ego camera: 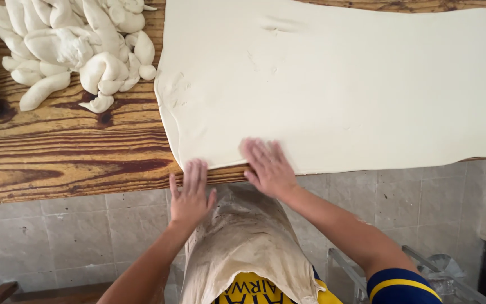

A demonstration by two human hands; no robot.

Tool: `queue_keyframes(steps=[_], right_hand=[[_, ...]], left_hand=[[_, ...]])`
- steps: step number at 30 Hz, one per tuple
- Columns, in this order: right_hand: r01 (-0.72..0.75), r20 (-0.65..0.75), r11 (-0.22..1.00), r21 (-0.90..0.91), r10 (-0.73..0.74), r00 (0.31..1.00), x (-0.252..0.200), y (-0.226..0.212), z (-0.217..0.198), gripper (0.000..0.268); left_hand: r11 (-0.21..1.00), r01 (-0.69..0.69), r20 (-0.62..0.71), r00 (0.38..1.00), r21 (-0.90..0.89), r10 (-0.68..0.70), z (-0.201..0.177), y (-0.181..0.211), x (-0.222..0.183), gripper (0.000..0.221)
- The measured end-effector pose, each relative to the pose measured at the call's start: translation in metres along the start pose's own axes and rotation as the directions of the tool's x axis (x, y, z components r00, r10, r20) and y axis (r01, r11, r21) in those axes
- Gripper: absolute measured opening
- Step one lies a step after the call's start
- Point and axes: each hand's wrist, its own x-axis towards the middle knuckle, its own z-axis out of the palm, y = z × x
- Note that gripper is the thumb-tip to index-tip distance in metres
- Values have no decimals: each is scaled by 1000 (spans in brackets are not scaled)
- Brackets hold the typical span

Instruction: Shaping bread rolls from a large sheet of dough by cutting strips and rolling them

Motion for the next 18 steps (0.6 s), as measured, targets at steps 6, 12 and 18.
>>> queue_keyframes(steps=[6, 12, 18], right_hand=[[-319, 92, 947, 31, 315, 945, 16, 47, -27, 74], [-154, -214, 988, 33, 157, 964, -64, 47, 28, 70], [-223, -254, 970, -92, 193, 948, -54, 101, 18, 75]], left_hand=[[969, 248, 198, 949, 13, -246, -23, -32, 62, 79], [988, 93, 240, 969, -120, -62, -17, -24, 36, 78], [976, 114, 130, 987, -185, -90, -14, -37, 73, 80]])
